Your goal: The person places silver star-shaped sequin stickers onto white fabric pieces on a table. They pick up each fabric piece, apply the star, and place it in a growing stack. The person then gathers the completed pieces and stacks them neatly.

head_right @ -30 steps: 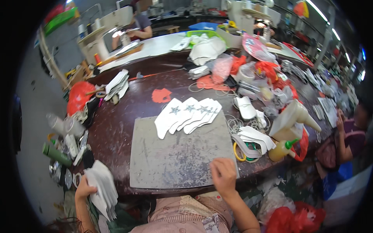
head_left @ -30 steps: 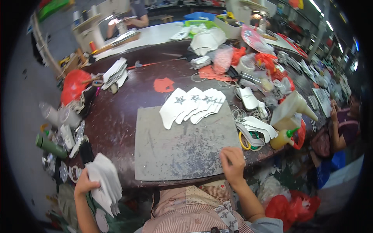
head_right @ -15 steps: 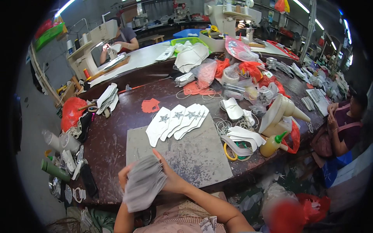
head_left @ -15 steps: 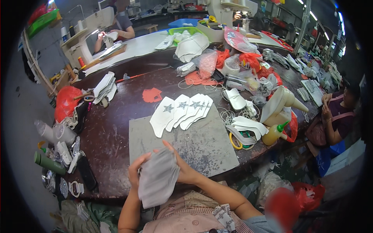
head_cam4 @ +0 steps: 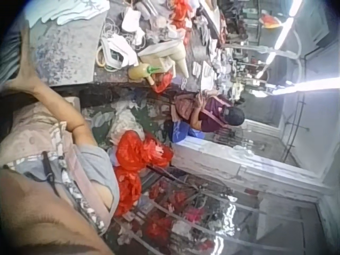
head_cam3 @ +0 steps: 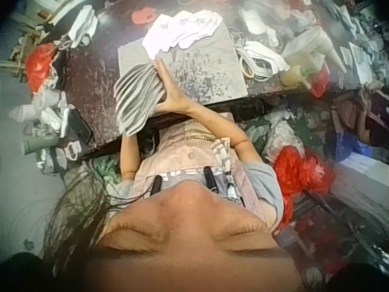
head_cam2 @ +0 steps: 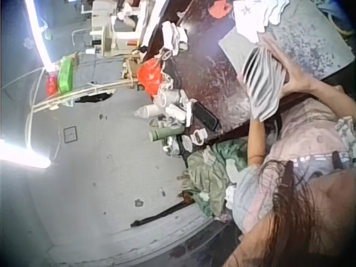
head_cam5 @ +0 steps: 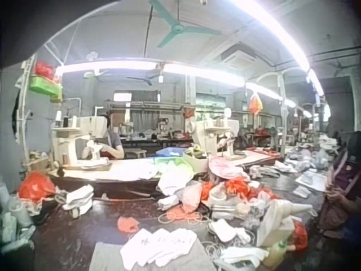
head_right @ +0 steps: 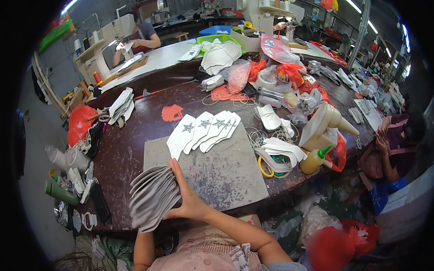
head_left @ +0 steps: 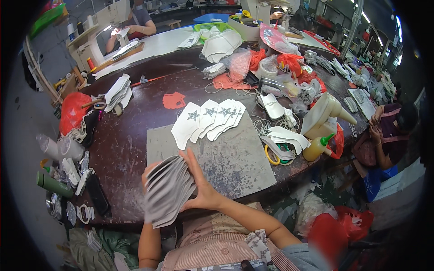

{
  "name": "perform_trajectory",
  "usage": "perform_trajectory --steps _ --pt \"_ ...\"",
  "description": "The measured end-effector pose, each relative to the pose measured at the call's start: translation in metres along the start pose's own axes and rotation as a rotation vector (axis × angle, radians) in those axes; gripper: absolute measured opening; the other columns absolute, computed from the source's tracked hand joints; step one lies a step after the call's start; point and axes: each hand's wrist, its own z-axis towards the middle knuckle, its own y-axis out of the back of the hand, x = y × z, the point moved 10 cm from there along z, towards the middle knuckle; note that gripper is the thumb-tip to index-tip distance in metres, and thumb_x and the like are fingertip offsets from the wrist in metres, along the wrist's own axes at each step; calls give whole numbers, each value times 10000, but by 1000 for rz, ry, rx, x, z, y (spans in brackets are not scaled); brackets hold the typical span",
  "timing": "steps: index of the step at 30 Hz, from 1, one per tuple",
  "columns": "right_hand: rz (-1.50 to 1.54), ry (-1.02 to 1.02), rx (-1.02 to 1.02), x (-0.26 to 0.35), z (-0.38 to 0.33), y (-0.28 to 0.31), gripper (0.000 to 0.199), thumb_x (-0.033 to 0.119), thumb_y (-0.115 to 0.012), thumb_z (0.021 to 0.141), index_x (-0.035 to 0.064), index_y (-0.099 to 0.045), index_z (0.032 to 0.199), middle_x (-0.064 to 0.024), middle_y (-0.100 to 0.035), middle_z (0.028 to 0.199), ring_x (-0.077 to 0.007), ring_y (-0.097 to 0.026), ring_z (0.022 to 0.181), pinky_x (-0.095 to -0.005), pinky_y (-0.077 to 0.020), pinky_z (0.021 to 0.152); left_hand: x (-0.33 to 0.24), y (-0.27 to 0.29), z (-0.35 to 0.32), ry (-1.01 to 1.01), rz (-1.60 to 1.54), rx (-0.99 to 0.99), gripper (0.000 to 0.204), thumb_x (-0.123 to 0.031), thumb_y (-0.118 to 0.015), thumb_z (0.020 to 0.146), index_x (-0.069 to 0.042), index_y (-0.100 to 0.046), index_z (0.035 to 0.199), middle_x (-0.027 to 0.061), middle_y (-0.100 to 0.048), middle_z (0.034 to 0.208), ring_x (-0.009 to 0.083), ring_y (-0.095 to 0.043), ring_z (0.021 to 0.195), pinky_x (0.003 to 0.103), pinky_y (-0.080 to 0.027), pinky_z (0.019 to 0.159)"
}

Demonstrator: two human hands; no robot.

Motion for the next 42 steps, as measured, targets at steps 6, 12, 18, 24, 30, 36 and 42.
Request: perform_trajectory --steps 6,12,18,24,30,36,42 --pt "53 61 32 12 3 -4 1598 517 -953 521 79 171 1570 -247 28 1649 -339 -19 1538 -410 -62 1222 9 1 -4 308 -190 -10 580 -134 -699 903 -25 -429 1405 159 -545 1352 256 -548 1233 390 -450 1061" --pt "-78 -65 71 4 2 -6 1596 592 -917 519 28 149 1565 -240 -11 1650 -327 -50 1537 -411 -93 1219 -14 -1 -9 -59 337 51 710 -493 -713 886 -59 -514 1412 129 -573 1366 318 -504 1303 475 -377 1116" --pt "-42 -15 -52 0 7 -1 1348 250 -873 661 39 87 1584 -261 -201 1604 -331 -279 1467 -411 -228 1197 49 -16 -30 408 -859 -144 670 -278 -748 887 -56 -414 1424 130 -530 1355 246 -551 1227 404 -481 1054" --pt "115 -63 -32 -8 3 -2 1535 567 -921 569 42 110 1578 -240 -99 1636 -336 -162 1513 -424 -175 1212 -6 -6 -15 -148 627 4 531 -173 -825 798 -15 -597 1251 124 -647 1237 232 -594 1187 394 -482 1013" --pt "128 -65 -198 10 4 36 1346 626 -809 706 30 17 1586 -265 -242 1594 -358 -239 1495 -463 -196 1210 18 21 13 472 -494 -356 657 -456 -702 923 37 -505 1309 91 -607 1219 167 -581 1103 325 -471 960" --pt "377 -477 -59 -34 -14 11 1062 389 -822 818 -3 -170 1559 -234 -442 1467 -303 -460 1353 -411 -390 1102 23 -5 6 545 -437 -281 592 -409 -687 952 41 -510 1294 89 -613 1182 140 -571 1062 301 -472 913" --pt "327 -482 -215 -9 -17 23 673 58 -782 839 -48 -429 1402 -131 -622 1244 -192 -606 1143 -307 -494 951 -1 -17 -9 509 -306 -116 606 -399 -727 915 36 -519 1282 78 -623 1139 144 -590 1006 297 -488 874"
